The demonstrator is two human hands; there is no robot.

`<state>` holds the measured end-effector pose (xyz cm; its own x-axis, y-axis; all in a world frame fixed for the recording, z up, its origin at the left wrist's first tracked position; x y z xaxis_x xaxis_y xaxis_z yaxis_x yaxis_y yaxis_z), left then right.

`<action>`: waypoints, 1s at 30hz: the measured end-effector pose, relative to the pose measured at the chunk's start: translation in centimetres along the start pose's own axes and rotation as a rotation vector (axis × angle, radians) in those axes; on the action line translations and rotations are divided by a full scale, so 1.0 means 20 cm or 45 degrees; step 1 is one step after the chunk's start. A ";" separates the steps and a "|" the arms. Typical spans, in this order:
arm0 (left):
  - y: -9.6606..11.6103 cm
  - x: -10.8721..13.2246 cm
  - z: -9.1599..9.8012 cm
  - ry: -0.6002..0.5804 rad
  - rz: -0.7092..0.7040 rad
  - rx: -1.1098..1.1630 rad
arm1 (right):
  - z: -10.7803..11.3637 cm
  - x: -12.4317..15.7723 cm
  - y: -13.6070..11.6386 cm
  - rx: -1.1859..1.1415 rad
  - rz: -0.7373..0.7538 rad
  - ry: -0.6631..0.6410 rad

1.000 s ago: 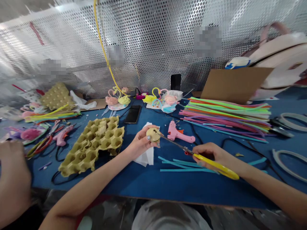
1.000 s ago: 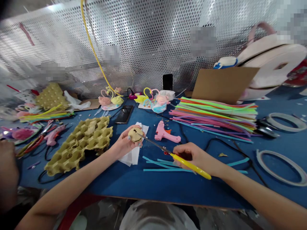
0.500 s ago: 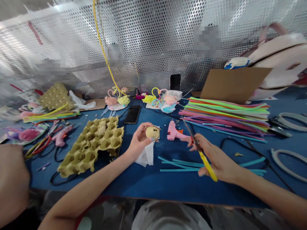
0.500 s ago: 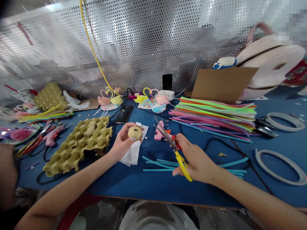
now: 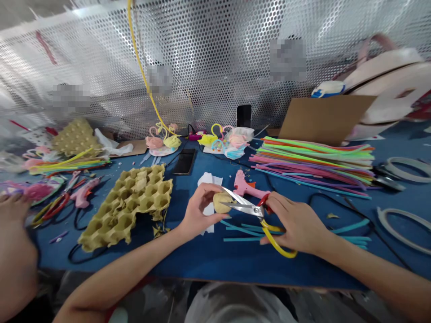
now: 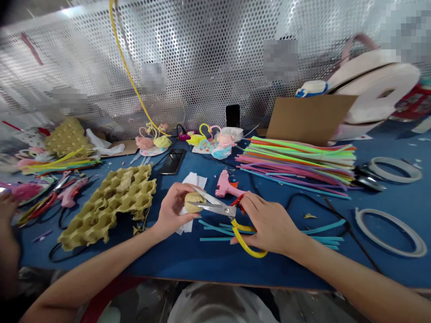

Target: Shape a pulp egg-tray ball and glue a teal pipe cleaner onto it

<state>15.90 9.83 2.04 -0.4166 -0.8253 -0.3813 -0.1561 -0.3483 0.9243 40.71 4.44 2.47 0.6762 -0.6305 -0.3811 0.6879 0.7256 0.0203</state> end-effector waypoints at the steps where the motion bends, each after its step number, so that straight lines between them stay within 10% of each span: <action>1: 0.00 0.00 0.00 -0.010 -0.005 0.001 | 0.00 0.00 0.00 -0.006 0.003 -0.008; 18: 0.00 -0.01 0.00 -0.209 0.181 0.048 | 0.01 0.00 -0.02 0.007 0.112 -0.005; 30: -0.04 -0.04 0.01 -0.231 0.301 0.141 | -0.05 0.00 0.03 -0.638 -0.177 -0.234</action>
<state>16.17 10.96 1.59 -0.6045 -0.7812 -0.1558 -0.1281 -0.0976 0.9869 40.82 5.21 1.55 0.6536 -0.7351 -0.1800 0.5950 0.6461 -0.4781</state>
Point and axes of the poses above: each hand's wrist, its own x-axis away from the middle knuckle, its own z-axis out of the back of the hand, y = z × x, the point moved 4 cm from there along -x, towards the middle knuckle, and after that the axes turned 10 degrees about z, right-handed, at the moved point
